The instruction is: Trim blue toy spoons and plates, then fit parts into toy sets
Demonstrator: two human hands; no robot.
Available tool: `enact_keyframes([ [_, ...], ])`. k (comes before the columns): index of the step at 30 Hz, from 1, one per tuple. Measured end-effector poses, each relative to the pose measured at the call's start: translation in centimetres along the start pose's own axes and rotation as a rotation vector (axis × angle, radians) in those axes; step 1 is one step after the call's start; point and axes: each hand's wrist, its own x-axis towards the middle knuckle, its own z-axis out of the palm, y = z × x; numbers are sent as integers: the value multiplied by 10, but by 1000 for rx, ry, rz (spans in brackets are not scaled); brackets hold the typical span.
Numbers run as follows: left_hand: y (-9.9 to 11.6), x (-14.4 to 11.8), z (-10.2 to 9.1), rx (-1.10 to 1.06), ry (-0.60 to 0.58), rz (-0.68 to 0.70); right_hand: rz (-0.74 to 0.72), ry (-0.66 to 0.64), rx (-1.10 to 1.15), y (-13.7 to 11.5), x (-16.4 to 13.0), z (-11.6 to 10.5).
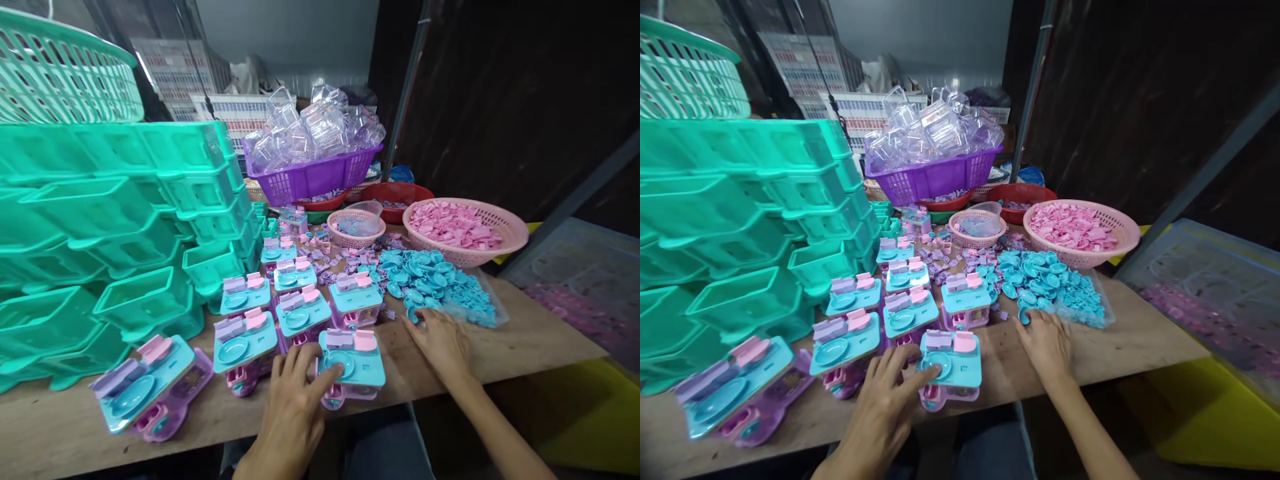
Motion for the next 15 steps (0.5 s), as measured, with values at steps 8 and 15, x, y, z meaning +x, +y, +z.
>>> enact_keyframes([
  [8,-1,5,-12,-206,79,-29,-286,93,312,-14,13,-28],
  [15,-14,66,-32,-145,80,30,-782,-184,648,-61,69,-39],
])
